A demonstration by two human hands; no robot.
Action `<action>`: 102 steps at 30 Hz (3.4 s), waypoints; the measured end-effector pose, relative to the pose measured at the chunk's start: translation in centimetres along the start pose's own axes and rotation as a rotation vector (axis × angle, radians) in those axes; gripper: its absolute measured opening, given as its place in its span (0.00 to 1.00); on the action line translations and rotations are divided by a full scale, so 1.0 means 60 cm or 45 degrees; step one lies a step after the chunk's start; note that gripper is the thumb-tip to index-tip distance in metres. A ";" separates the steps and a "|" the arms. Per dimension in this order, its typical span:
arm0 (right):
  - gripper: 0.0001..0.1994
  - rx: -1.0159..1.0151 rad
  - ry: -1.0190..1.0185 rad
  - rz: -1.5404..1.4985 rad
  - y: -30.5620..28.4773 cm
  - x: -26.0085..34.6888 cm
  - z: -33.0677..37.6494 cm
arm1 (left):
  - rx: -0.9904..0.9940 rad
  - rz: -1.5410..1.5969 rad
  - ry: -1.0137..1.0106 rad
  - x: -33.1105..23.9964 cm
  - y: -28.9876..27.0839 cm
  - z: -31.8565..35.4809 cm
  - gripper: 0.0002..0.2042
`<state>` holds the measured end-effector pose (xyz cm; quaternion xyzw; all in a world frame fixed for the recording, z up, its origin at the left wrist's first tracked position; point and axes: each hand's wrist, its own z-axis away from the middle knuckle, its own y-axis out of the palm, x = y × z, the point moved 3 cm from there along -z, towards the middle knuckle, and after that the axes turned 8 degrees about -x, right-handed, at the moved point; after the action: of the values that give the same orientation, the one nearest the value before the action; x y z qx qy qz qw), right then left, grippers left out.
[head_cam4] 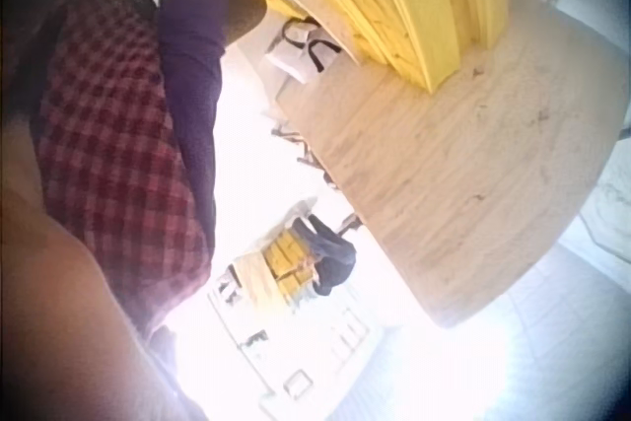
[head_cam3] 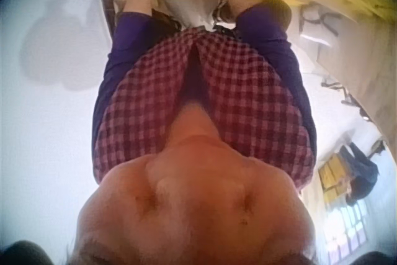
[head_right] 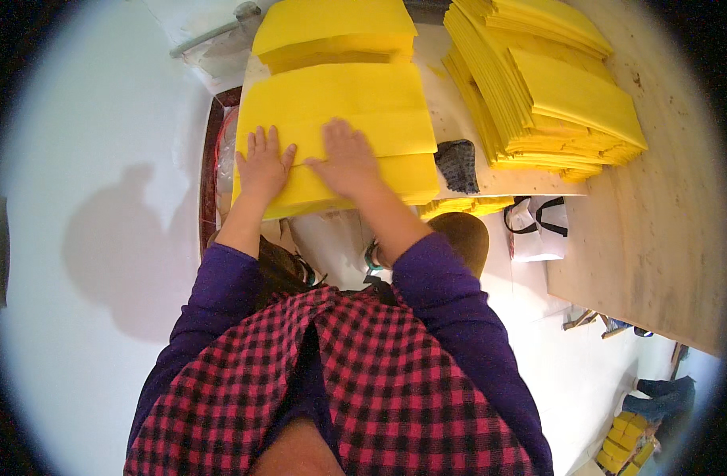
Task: The person folds large yellow foam sheets by hand on a wooden table, aligning edges and pressing creases. They stack the folded sheets and occasionally insert a pink sheet between yellow ones, continuing the folding and stacking process.
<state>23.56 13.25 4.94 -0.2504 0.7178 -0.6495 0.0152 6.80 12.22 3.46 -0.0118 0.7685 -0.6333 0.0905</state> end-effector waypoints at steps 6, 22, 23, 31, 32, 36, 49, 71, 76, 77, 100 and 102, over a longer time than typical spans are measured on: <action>0.39 -0.013 0.245 0.252 -0.040 -0.139 0.054 | -0.002 -0.001 -0.006 0.014 0.008 -0.007 0.32; 0.18 -0.265 0.862 -1.703 -0.104 -0.174 0.164 | 0.254 1.865 -0.709 0.106 -0.070 0.052 0.23; 0.18 -0.264 0.964 -1.868 -0.101 -0.180 0.166 | 0.450 2.339 -0.948 0.087 -0.059 0.069 0.24; 0.22 -0.302 1.217 -2.471 -0.079 -0.221 0.134 | 0.454 2.908 -1.346 0.074 -0.033 0.063 0.28; 0.22 -0.292 1.154 -2.442 -0.079 -0.226 0.128 | 0.402 2.902 -1.386 0.079 -0.031 0.057 0.27; 0.20 -0.247 1.118 -2.387 -0.083 -0.250 0.109 | 0.307 2.784 -1.260 0.113 -0.039 0.032 0.23; 0.16 0.173 0.923 -1.647 -0.106 -0.322 -0.029 | 0.669 2.196 -0.957 0.194 -0.021 -0.113 0.15; 0.11 0.066 0.790 -1.117 -0.107 -0.354 -0.147 | 0.416 1.892 -0.531 0.168 0.016 -0.227 0.14; 0.12 -0.142 0.742 -0.990 -0.105 -0.343 -0.132 | 0.067 1.756 -0.345 0.169 -0.001 -0.198 0.08; 0.10 -0.170 0.718 -1.008 -0.102 -0.347 -0.128 | 0.024 1.732 -0.343 0.172 -0.004 -0.190 0.07; 0.02 -0.416 0.354 -1.647 -0.037 -0.360 -0.082 | -0.319 1.409 -0.106 0.149 -0.068 -0.125 0.14; 0.02 -0.444 0.348 -1.665 -0.034 -0.358 -0.080 | -0.382 1.109 0.212 0.103 -0.089 -0.108 0.16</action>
<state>41.38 25.79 1.11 -0.5466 0.5088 -0.4262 -0.5105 -0.80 16.65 9.08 0.3499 0.7896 -0.4171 0.2831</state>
